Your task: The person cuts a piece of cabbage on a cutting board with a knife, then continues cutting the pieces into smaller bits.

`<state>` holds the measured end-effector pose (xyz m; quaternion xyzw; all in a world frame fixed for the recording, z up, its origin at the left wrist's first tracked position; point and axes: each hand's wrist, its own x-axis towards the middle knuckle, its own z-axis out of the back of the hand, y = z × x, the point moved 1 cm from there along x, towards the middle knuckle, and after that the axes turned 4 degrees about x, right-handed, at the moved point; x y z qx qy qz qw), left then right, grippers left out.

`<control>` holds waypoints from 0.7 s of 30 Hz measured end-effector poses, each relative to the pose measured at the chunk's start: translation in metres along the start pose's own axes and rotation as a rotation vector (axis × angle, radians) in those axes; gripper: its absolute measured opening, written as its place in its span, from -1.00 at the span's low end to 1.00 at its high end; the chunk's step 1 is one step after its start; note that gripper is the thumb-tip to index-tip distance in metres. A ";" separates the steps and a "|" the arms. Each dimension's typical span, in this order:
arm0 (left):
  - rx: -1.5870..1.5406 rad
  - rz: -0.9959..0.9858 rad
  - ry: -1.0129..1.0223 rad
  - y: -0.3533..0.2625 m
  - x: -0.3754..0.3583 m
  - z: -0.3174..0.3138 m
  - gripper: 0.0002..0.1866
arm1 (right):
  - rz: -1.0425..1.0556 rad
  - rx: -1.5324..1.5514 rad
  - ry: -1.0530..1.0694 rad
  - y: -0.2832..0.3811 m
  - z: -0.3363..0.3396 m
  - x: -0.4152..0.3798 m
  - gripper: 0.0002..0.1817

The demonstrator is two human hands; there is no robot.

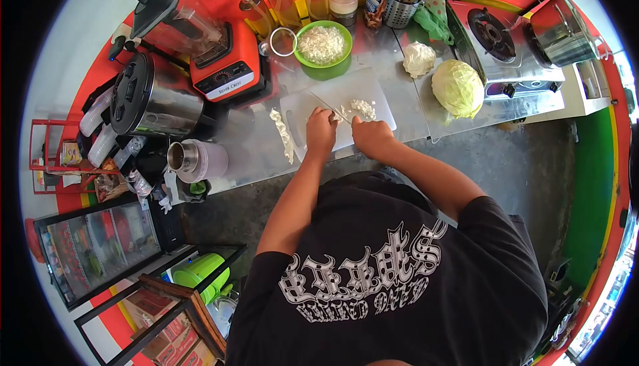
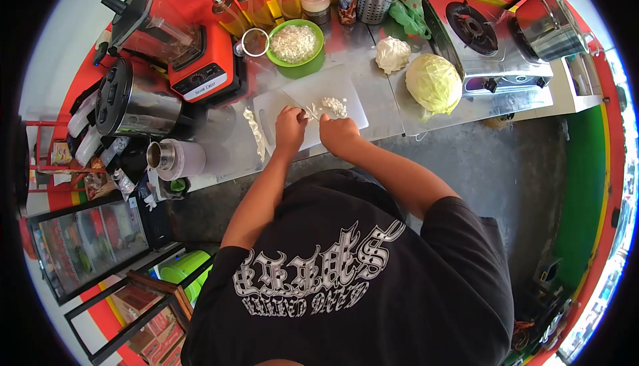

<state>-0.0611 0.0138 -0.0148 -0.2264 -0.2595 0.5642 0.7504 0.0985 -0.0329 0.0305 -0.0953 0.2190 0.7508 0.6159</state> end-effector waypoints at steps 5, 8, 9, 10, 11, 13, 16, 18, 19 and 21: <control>-0.103 0.062 -0.089 0.007 -0.003 -0.010 -0.83 | -0.034 -0.001 -0.035 -0.003 -0.026 0.003 -0.73; -0.081 0.045 -0.074 0.004 -0.002 -0.005 -0.83 | -0.012 0.034 -0.021 0.001 -0.014 0.004 -0.75; -0.033 0.030 -0.037 0.004 -0.004 -0.004 -0.84 | -0.025 0.033 0.011 0.005 -0.001 0.001 -0.76; -0.031 0.033 -0.039 0.003 -0.005 -0.004 -0.84 | -0.039 0.034 0.040 0.008 0.005 0.001 -0.78; -0.039 0.030 -0.038 0.002 -0.006 -0.003 -0.85 | -0.035 0.035 0.039 0.009 0.005 0.001 -0.78; -0.047 0.025 -0.039 0.004 -0.006 -0.006 -0.86 | -0.057 -0.032 0.117 0.010 0.004 0.001 -0.76; -0.073 0.005 -0.106 0.002 -0.007 -0.009 -0.89 | -0.075 0.018 0.028 0.009 -0.011 0.006 -0.69; -0.048 -0.006 -0.075 0.003 -0.008 -0.009 -0.90 | -0.077 0.016 0.070 0.006 -0.006 0.012 -0.66; -0.048 -0.003 -0.071 0.004 -0.010 -0.011 -0.90 | -0.080 0.021 0.111 0.008 0.001 0.010 -0.62; -0.040 -0.039 -0.101 0.004 -0.011 -0.011 -0.90 | -0.077 0.002 0.154 0.014 0.017 0.003 -0.61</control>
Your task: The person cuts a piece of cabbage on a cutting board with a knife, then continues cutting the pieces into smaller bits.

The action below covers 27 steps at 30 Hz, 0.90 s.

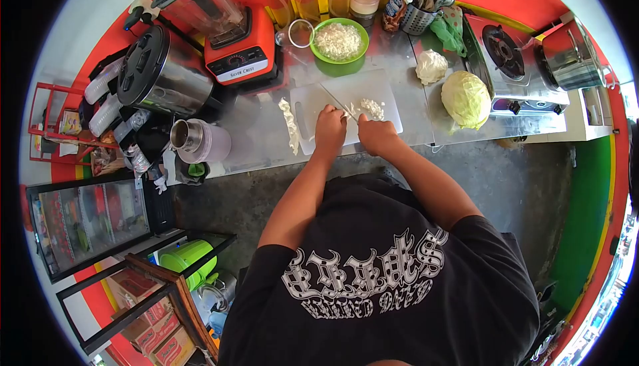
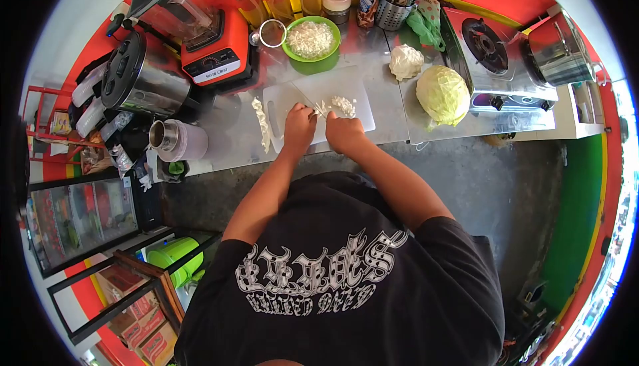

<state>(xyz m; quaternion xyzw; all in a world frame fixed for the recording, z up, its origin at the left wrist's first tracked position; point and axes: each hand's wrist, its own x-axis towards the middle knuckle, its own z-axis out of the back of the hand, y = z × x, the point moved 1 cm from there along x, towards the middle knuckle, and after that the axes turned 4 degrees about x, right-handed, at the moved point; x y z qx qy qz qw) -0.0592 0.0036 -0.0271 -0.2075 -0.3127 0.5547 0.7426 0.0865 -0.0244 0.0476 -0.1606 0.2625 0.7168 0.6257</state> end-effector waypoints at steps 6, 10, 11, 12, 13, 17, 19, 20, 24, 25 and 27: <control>-0.011 0.007 -0.004 -0.004 -0.002 0.003 -0.89 | -0.023 -0.005 0.031 -0.001 -0.014 0.008 -0.58; -0.028 -0.041 -0.032 0.002 -0.006 -0.002 -0.90 | -0.021 -0.005 0.061 0.003 0.001 0.008 -0.55; -0.031 -0.033 -0.047 0.003 -0.005 -0.004 -0.90 | -0.024 0.001 0.062 0.004 0.000 0.007 -0.55; -0.035 -0.025 -0.064 0.003 -0.004 -0.004 -0.90 | -0.032 0.015 0.058 0.005 -0.001 0.006 -0.53; -0.034 -0.028 -0.060 0.002 -0.005 -0.004 -0.90 | -0.041 0.028 0.053 0.006 -0.002 0.004 -0.51; -0.082 0.038 -0.046 0.000 -0.004 0.000 -0.91 | -0.063 -0.007 0.087 0.007 -0.016 0.009 -0.49; -0.099 0.050 -0.031 0.000 -0.004 0.001 -0.91 | -0.046 0.042 0.123 0.008 -0.010 0.013 -0.53; -0.095 0.058 -0.026 0.000 -0.004 0.002 -0.92 | -0.049 0.046 0.124 0.009 -0.009 0.012 -0.53; -0.125 0.082 -0.025 -0.001 -0.005 0.003 -0.93 | -0.047 0.044 0.108 0.011 -0.007 0.012 -0.40; -0.125 0.082 -0.026 0.001 -0.005 0.001 -0.93 | -0.058 0.057 0.115 0.011 -0.009 0.010 -0.39; -0.108 0.067 -0.069 0.001 -0.003 0.000 -0.93 | -0.057 0.041 0.110 0.011 -0.010 0.010 -0.40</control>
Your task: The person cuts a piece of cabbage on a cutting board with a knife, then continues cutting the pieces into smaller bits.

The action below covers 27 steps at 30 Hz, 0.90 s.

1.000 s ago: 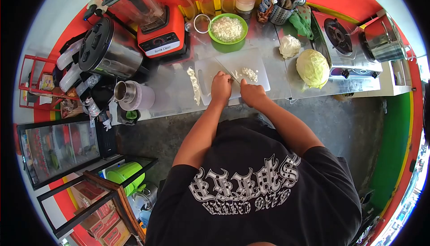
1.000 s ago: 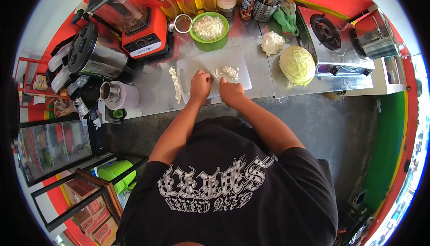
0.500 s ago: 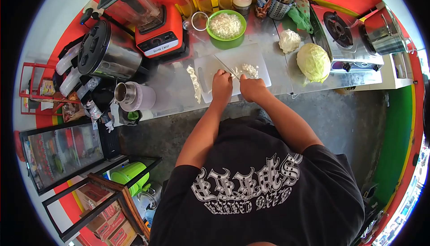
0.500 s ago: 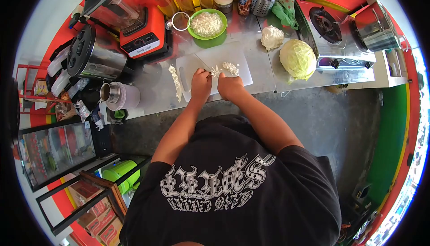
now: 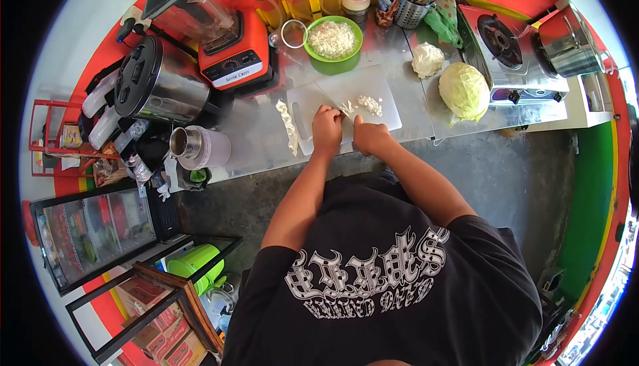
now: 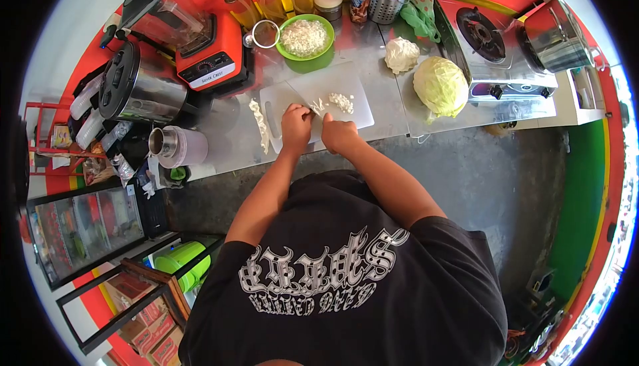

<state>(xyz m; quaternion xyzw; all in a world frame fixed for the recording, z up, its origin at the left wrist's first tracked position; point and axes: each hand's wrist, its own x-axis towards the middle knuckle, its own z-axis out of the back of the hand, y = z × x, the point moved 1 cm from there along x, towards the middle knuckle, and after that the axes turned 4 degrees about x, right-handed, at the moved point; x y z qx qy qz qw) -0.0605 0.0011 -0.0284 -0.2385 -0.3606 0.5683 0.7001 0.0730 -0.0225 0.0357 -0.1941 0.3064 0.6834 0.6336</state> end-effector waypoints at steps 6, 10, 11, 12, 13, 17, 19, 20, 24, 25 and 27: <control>-0.020 0.048 0.058 -0.001 0.000 0.002 -0.93 | 0.022 0.025 0.015 0.000 0.012 0.002 -0.46; -0.031 0.010 0.038 0.001 0.000 0.001 -0.93 | 0.005 0.032 0.005 -0.001 0.000 0.005 -0.44; -0.029 0.018 0.031 0.003 0.001 0.000 -0.91 | 0.007 0.027 0.002 -0.003 -0.001 0.008 -0.44; -0.027 0.026 0.025 0.002 0.001 0.000 -0.89 | 0.010 0.019 0.018 -0.002 0.002 0.007 -0.43; -0.026 0.027 0.022 0.002 0.001 0.001 -0.89 | 0.014 0.013 0.035 -0.001 0.004 0.006 -0.43; -0.007 -0.029 0.048 0.000 0.000 0.004 -0.89 | 0.010 0.027 0.047 0.002 0.017 -0.002 -0.41; 0.021 -0.039 0.049 0.004 -0.001 0.000 -0.89 | -0.003 0.054 -0.013 0.001 0.007 0.001 -0.43; 0.031 -0.063 0.003 0.005 -0.001 -0.001 -0.89 | 0.000 0.048 -0.012 -0.001 0.004 0.004 -0.43; 0.010 -0.065 0.005 0.005 -0.001 0.001 -0.90 | 0.013 -0.002 0.003 -0.001 0.006 0.005 -0.48; 0.011 -0.063 0.007 0.003 -0.002 0.002 -0.90 | 0.018 0.003 -0.005 0.000 0.011 0.003 -0.50; -0.027 0.037 0.043 0.001 -0.002 0.001 -0.90 | 0.009 -0.002 0.005 0.003 0.014 -0.001 -0.50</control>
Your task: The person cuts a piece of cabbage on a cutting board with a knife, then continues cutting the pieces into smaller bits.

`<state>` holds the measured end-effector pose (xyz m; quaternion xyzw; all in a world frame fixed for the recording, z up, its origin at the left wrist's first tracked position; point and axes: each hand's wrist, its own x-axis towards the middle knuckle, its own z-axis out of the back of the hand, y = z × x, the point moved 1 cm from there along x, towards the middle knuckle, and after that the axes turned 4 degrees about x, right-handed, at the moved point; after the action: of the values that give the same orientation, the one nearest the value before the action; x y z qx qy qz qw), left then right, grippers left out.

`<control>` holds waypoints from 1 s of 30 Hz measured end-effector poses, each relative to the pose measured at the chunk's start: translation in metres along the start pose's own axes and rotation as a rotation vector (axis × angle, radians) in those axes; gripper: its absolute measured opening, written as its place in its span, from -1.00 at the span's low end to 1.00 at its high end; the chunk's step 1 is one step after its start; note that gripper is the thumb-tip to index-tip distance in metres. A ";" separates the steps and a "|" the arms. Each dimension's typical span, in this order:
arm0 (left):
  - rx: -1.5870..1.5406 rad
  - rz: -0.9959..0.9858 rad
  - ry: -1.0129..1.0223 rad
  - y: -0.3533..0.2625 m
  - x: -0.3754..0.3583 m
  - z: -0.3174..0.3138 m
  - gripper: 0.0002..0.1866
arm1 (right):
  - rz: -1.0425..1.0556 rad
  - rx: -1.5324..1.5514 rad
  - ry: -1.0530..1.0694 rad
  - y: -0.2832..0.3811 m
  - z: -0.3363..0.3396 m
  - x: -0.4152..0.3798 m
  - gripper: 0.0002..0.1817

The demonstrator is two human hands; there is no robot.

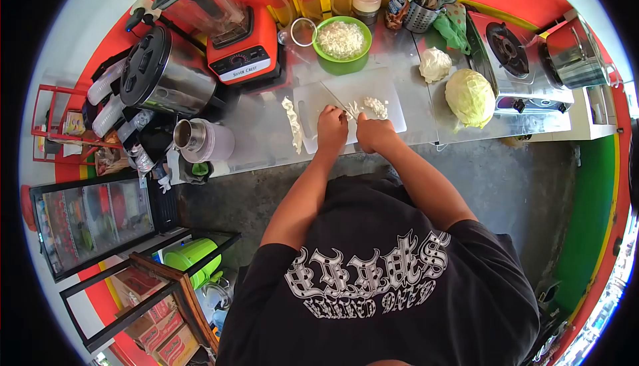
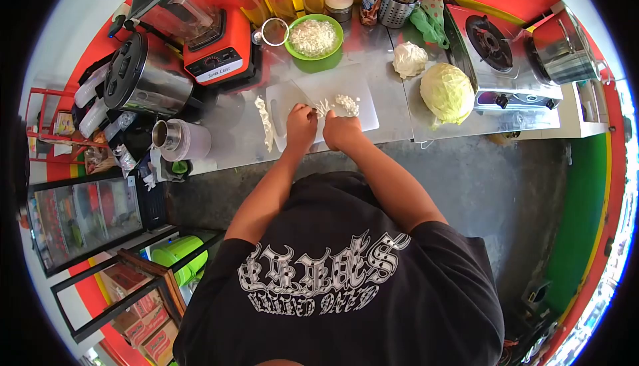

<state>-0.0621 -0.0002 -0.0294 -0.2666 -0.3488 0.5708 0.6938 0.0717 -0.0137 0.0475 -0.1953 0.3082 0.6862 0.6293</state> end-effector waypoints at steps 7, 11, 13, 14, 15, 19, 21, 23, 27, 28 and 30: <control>0.009 -0.021 -0.041 0.002 0.001 -0.001 -0.90 | 0.023 0.007 0.013 0.000 -0.003 0.004 -0.46; 0.015 -0.024 -0.042 0.008 0.002 -0.003 -0.95 | 0.033 -0.010 -0.018 0.003 0.003 -0.001 -0.45; -0.008 -0.013 -0.044 0.009 0.002 -0.005 -0.96 | 0.008 0.009 0.011 0.000 -0.004 0.002 -0.45; -0.002 -0.008 -0.059 0.009 0.003 -0.006 -0.96 | 0.009 0.008 0.010 -0.002 -0.008 0.006 -0.45; 0.005 0.000 -0.074 0.009 0.003 -0.006 -0.96 | 0.005 0.012 0.004 -0.003 -0.010 0.007 -0.45; 0.013 0.020 -0.036 0.006 0.002 -0.003 -0.95 | 0.012 0.007 -0.018 -0.004 -0.004 0.008 -0.42; -0.046 0.043 -0.051 0.003 0.002 -0.002 -0.94 | 0.015 0.012 -0.011 -0.002 0.002 0.002 -0.41; -0.010 0.008 -0.054 0.001 0.003 0.000 -0.94 | 0.022 0.012 -0.003 -0.001 -0.003 0.002 -0.41; 0.040 -0.038 -0.028 0.000 0.005 0.001 -0.92 | 0.016 0.006 0.017 -0.005 -0.009 0.011 -0.41; 0.041 -0.039 -0.035 0.002 0.005 0.001 -0.92 | 0.016 0.022 0.021 -0.005 -0.006 0.011 -0.40; 0.079 -0.064 0.007 0.004 0.006 0.000 -0.92 | 0.021 -0.008 0.016 -0.002 0.000 0.006 -0.39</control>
<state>-0.0642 0.0066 -0.0312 -0.2296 -0.3320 0.5606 0.7230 0.0733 -0.0089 0.0435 -0.2001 0.3126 0.6924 0.6188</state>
